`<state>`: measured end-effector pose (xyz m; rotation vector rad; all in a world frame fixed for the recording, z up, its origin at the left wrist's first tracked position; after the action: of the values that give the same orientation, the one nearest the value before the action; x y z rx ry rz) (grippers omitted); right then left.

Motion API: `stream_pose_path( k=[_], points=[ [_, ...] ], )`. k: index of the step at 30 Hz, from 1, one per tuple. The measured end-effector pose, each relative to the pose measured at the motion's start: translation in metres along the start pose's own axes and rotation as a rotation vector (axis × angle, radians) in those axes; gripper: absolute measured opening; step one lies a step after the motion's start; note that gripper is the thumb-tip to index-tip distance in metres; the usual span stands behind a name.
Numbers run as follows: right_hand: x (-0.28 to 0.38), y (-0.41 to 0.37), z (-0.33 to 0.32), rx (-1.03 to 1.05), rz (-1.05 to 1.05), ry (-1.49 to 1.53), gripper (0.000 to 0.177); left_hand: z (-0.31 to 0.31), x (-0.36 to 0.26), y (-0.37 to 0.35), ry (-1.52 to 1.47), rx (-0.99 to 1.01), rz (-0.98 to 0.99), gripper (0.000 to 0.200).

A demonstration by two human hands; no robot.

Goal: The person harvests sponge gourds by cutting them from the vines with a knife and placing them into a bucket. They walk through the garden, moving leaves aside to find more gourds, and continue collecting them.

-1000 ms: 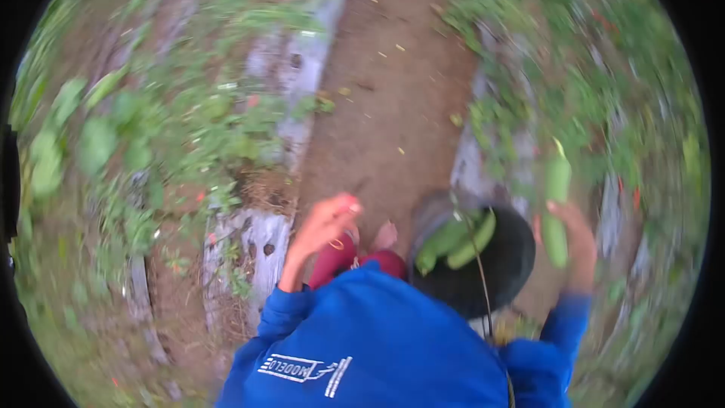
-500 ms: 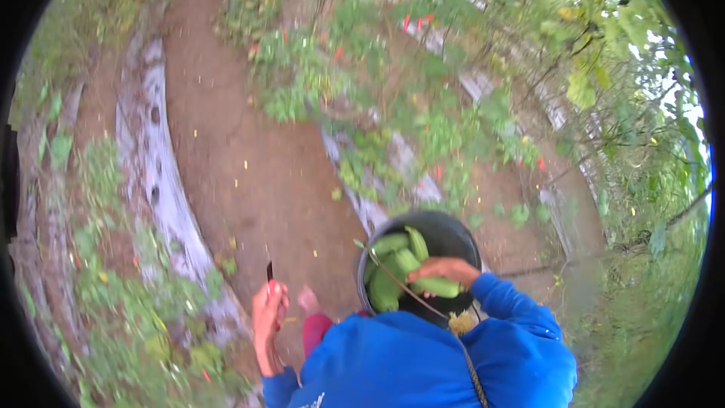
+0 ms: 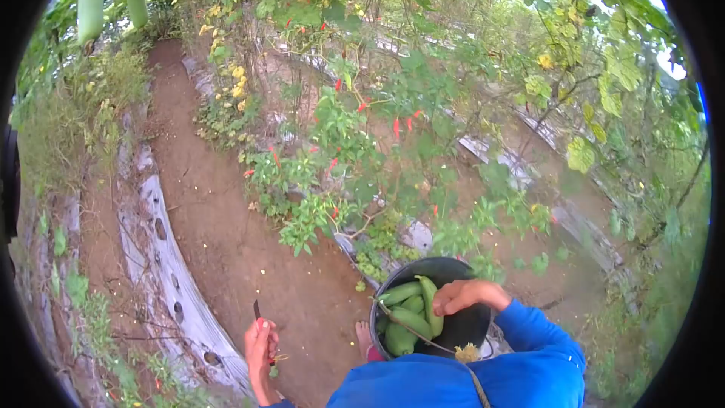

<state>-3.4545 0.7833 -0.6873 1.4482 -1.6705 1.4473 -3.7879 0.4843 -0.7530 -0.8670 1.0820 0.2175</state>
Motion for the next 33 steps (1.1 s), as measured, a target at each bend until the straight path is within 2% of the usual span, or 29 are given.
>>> stream_pose_path(
  k=[1, 3, 4, 5, 6, 9, 14, 15, 18, 20, 22, 25, 27, 29, 31, 32, 33],
  points=[
    [0.035, 0.011, -0.015, 0.013, -0.006, 0.0, 0.042, 0.0, -0.004, 0.008, -0.023, -0.03, 0.004, 0.026],
    [0.103, 0.043, -0.054, 0.047, 0.02, -0.257, 0.038, -0.008, -0.018, 0.021, -0.042, -0.089, 0.036, 0.027],
    [0.134, 0.057, -0.076, 0.049, -0.005, -0.286, 0.038, -0.013, -0.015, 0.032, -0.073, -0.112, 0.014, 0.026],
    [0.164, 0.067, -0.086, 0.058, -0.089, -0.186, 0.037, -0.016, -0.01, 0.036, -0.106, -0.139, -0.03, 0.026],
    [0.184, 0.074, -0.096, 0.069, -0.169, -0.079, 0.037, -0.014, -0.017, 0.038, -0.153, -0.162, -0.045, 0.025],
    [0.219, 0.102, -0.126, 0.149, -0.333, -0.176, 0.036, -0.021, -0.028, 0.053, -0.165, -0.147, -0.038, 0.023],
    [0.293, 0.164, -0.164, 0.201, -0.493, -0.317, 0.03, -0.085, -0.081, 0.063, -0.181, -0.277, 0.109, 0.026],
    [0.314, 0.178, -0.167, 0.226, -0.517, -0.352, 0.03, -0.107, -0.111, 0.056, -0.112, -0.355, 0.186, 0.026],
    [0.393, 0.212, -0.201, 0.022, -0.69, -0.428, 0.032, -0.161, -0.218, 0.033, 0.121, -0.615, 0.461, 0.029],
    [0.458, 0.235, -0.223, -0.138, -0.807, -0.466, 0.036, -0.179, -0.308, -0.004, 0.247, -0.717, 0.583, 0.025],
    [0.531, 0.258, -0.239, -0.275, -0.897, -0.438, 0.047, -0.19, -0.39, -0.036, 0.332, -0.749, 0.836, 0.022],
    [0.621, 0.302, -0.263, -0.458, -1.002, -0.244, 0.071, -0.167, -0.506, -0.104, 0.543, -0.847, 1.131, 0.019],
    [0.676, 0.321, -0.26, -0.428, -1.102, -0.253, 0.101, -0.139, -0.574, -0.139, 0.711, -0.898, 1.342, 0.023],
    [0.719, 0.345, -0.27, -0.469, -1.154, -0.187, 0.111, -0.118, -0.635, -0.163, 0.85, -0.967, 1.443, 0.022],
    [0.749, 0.352, -0.256, -0.356, -1.275, -0.073, 0.111, -0.091, -0.683, -0.186, 0.985, -1.044, 1.569, 0.022],
    [0.756, 0.357, -0.255, -0.397, -1.278, -0.07, 0.111, -0.081, -0.706, -0.192, 1.041, -1.074, 1.594, 0.023],
    [0.764, 0.365, -0.251, -0.337, -1.299, 0.021, 0.097, -0.073, -0.726, -0.196, 1.096, -1.098, 1.621, 0.024]
  ],
)
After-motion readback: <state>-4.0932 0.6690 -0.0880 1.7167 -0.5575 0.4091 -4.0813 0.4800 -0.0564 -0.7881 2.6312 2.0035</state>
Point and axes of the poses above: each hand's wrist, its own y-axis towards the middle knuckle, its own z-axis out of the palm, x = y × z, the point moved 9 cm from there along y, towards the middle knuckle, and after that the axes turned 12 degrees about -z, right-handed, at the moved point
